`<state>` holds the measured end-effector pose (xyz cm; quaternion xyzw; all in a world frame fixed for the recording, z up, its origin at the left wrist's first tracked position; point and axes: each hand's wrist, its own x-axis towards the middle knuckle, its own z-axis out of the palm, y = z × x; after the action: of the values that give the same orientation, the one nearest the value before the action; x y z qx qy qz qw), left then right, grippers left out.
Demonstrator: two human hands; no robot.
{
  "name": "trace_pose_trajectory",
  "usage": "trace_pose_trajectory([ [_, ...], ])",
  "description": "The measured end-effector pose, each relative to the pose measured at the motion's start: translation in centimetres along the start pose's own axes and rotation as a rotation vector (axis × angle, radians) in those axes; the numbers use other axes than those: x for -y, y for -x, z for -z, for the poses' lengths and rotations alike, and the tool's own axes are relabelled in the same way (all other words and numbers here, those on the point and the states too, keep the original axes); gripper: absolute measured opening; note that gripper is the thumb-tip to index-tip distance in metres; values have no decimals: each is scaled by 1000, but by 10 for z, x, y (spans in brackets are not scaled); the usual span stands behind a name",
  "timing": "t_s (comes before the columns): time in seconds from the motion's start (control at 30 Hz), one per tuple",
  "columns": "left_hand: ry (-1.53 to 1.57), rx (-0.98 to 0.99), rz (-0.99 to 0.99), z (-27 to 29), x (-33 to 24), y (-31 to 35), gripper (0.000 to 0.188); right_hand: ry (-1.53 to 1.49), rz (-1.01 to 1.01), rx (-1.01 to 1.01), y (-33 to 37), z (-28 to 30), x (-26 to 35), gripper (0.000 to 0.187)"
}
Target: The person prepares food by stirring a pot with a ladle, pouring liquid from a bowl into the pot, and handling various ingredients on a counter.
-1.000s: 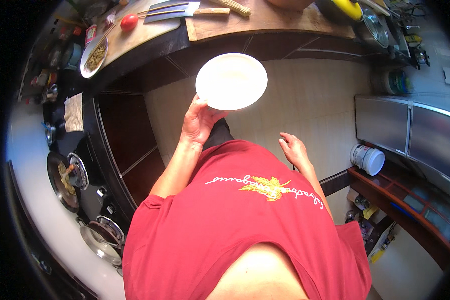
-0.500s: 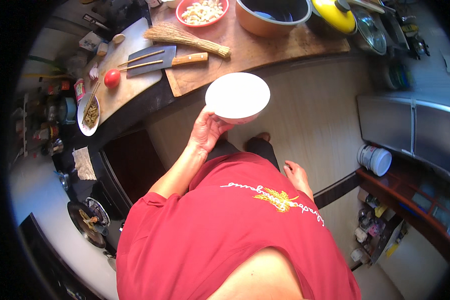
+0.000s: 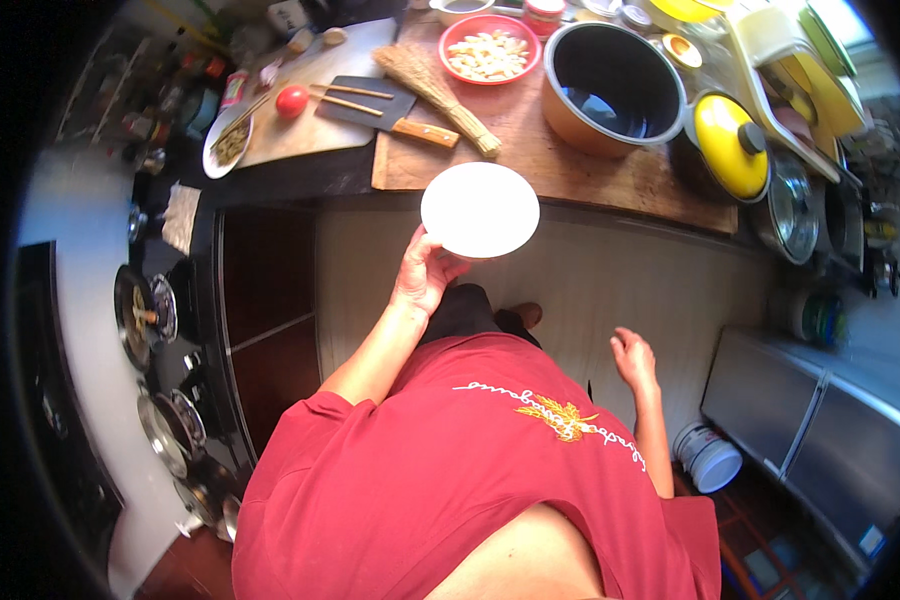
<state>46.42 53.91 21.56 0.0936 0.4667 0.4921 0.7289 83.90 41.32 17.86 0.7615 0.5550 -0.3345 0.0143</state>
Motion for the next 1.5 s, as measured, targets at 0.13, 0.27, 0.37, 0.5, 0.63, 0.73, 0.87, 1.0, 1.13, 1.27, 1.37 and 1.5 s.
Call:
trace_pose_trajectory([
  [0.13,20,-88,-90,30,-16,-4,60,-64,201,-83,-60,31,51,34],
  [0.27,5,-113,-117,60,-39,-26,64,-144,420,-109,-102,25,133,34],
  [0.37,28,-75,-121,78,-56,-52,67,-182,491,-67,-112,17,198,33],
  [0.5,65,5,-87,98,-71,-89,67,-118,535,-154,-135,6,247,43],
  [0.63,54,86,-60,106,-89,-110,65,-19,536,-295,-165,2,284,53],
  [0.73,52,96,-27,111,-102,-117,63,30,521,-330,-187,-4,305,59],
  [0.87,41,119,31,113,-115,-129,62,94,460,-267,-214,-9,321,60],
  [1.0,62,171,52,108,-117,-148,62,174,459,-368,-249,-7,305,44],
  [1.13,64,157,65,103,-118,-152,65,219,424,-384,-265,24,307,38],
  [1.27,81,212,81,103,-119,-148,68,185,440,-420,-277,25,296,40],
  [1.37,92,264,74,94,-129,-135,63,172,414,-414,-255,25,303,54],
  [1.5,148,206,28,80,-122,-134,52,61,493,-514,-230,12,292,53],
])
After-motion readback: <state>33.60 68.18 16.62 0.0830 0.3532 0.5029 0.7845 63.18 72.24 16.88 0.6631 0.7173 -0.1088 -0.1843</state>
